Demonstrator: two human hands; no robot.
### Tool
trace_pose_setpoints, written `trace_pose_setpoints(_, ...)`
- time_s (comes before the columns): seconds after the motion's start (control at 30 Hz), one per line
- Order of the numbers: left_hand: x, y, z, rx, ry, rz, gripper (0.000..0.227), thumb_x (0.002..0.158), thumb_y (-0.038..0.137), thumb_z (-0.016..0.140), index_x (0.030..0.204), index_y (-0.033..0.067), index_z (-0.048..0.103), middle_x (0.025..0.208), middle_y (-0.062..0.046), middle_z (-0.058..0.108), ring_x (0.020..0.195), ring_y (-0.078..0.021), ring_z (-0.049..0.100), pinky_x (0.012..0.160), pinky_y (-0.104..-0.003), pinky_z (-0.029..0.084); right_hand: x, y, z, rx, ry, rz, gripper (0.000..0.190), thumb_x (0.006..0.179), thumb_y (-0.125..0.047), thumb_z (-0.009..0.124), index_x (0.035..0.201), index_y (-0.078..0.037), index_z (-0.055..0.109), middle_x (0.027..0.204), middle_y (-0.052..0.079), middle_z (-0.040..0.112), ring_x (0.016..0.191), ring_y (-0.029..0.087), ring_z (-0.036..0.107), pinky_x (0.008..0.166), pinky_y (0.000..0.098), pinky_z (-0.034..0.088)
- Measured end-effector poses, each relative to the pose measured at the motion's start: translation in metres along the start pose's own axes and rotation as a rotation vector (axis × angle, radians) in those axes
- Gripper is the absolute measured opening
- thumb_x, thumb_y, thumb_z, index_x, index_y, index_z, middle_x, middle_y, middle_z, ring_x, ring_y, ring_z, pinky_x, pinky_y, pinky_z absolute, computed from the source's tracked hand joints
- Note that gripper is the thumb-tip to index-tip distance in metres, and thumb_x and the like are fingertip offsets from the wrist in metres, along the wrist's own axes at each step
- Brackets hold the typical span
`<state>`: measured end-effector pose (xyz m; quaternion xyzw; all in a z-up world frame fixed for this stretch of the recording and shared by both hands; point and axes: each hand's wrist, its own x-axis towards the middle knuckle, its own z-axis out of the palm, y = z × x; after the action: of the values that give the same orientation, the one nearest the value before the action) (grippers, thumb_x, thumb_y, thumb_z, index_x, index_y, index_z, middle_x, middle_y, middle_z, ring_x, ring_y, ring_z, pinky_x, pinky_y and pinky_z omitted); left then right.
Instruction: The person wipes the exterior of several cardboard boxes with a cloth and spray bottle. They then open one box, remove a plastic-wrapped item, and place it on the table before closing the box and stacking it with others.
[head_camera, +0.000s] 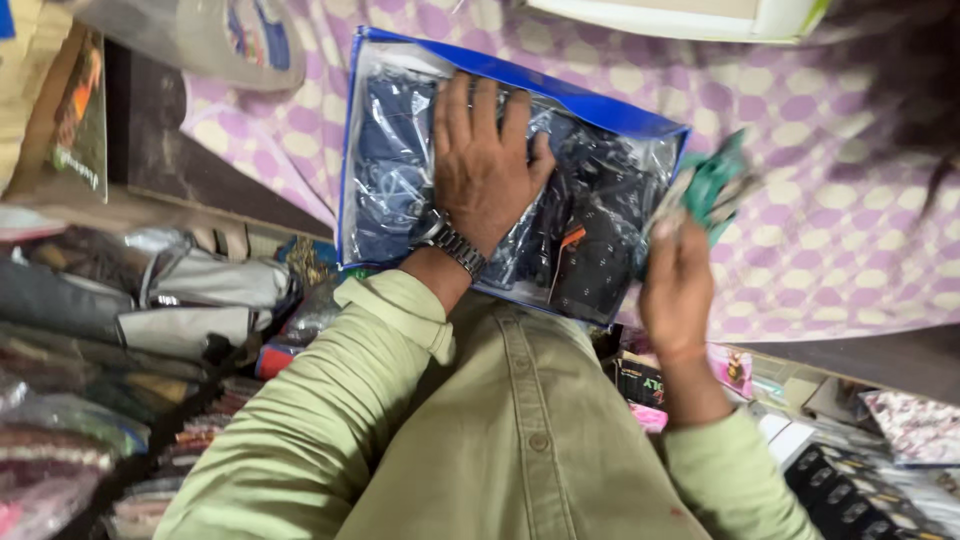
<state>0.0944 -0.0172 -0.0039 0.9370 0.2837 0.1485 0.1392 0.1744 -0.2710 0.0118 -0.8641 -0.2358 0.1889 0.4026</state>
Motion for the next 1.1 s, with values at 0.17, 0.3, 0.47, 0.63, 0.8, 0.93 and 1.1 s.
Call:
trace_pose_setpoints(0.17, -0.001, 0.012, -0.024, -0.154, -0.028, 0.134, 0.034, 0.095, 0.026, 0.069, 0.123, 0.0067, 0.066, 0.134, -0.021, 0.058, 0.133, -0.0430, 0.047, 0.123, -0.065, 0.029, -0.048, -0.013, -0.019, 0.127, 0.151, 0.310, 0.028, 0.109, -0.022, 0.055, 0.118, 0.000, 0.068, 0.113, 0.013, 0.071, 0.106, 0.016, 0.064, 0.096, 0.0316, 0.051)
trace_pose_setpoints(0.3, -0.031, 0.032, -0.045, -0.418, -0.198, 0.855, 0.035, 0.092, 0.029, 0.070, 0.112, 0.0001, 0.072, 0.129, -0.017, 0.062, 0.130, -0.0349, 0.053, 0.126, -0.056, 0.028, -0.008, -0.013, -0.046, 0.079, 0.601, -0.010, 0.025, 0.118, -0.016, 0.052, 0.132, 0.003, 0.061, 0.124, 0.009, 0.066, 0.113, 0.016, 0.058, 0.105, 0.0306, 0.050)
trace_pose_setpoints(0.47, -0.041, 0.069, -0.021, -0.350, -0.268, 0.964, 0.037, 0.083, 0.035, 0.063, 0.098, 0.0037, 0.074, 0.119, -0.012, 0.065, 0.129, -0.0304, 0.055, 0.124, -0.051, 0.028, 0.072, -0.036, -0.037, -0.575, 0.406, -0.246, 0.049, 0.094, -0.017, 0.083, 0.136, -0.004, 0.061, 0.144, 0.025, 0.047, 0.135, 0.044, 0.043, 0.114, 0.0504, 0.040)
trace_pose_setpoints(0.63, -0.030, 0.080, -0.008, -0.510, -0.531, 0.793, 0.024, 0.083, 0.027, 0.066, 0.094, 0.0081, 0.076, 0.107, -0.012, 0.072, 0.113, -0.0292, 0.061, 0.109, -0.047, 0.041, 0.132, -0.088, 0.013, -0.520, 0.158, -0.638, 0.059, 0.088, -0.010, 0.080, 0.141, -0.002, 0.058, 0.149, 0.026, 0.051, 0.140, 0.048, 0.044, 0.119, 0.0571, 0.029)
trace_pose_setpoints(0.8, -0.001, 0.048, -0.055, -0.965, -0.389, 0.468, 0.016, 0.089, 0.019, 0.072, 0.099, 0.0066, 0.074, 0.107, -0.013, 0.074, 0.100, -0.0277, 0.071, 0.090, -0.039, 0.058, 0.157, -0.129, 0.016, -0.473, 0.040, -0.679, 0.023, 0.098, 0.000, 0.071, 0.119, -0.010, 0.067, 0.119, 0.014, 0.070, 0.126, 0.036, 0.062, 0.122, 0.0606, 0.027)
trace_pose_setpoints(0.93, 0.000, -0.045, -0.122, -0.832, 0.027, 0.042, 0.005, 0.097, 0.006, 0.072, 0.102, 0.0057, 0.074, 0.102, -0.008, 0.076, 0.094, -0.0202, 0.073, 0.085, -0.032, 0.058, 0.114, -0.160, -0.036, 0.142, 0.234, -0.782, 0.022, 0.112, -0.001, 0.058, 0.134, 0.000, 0.055, 0.132, 0.013, 0.062, 0.126, 0.027, 0.059, 0.118, 0.0449, 0.043)
trace_pose_setpoints(1.1, -0.023, -0.079, -0.146, -0.876, 0.040, -0.387, 0.017, 0.101, 0.003, 0.070, 0.118, 0.0015, 0.070, 0.105, -0.005, 0.074, 0.087, -0.0106, 0.066, 0.074, -0.025, 0.054, 0.091, -0.160, -0.077, 0.786, 0.244, -0.176, 0.030, 0.112, -0.013, 0.045, 0.131, 0.003, 0.062, 0.117, 0.009, 0.073, 0.103, 0.017, 0.069, 0.096, 0.0319, 0.055)
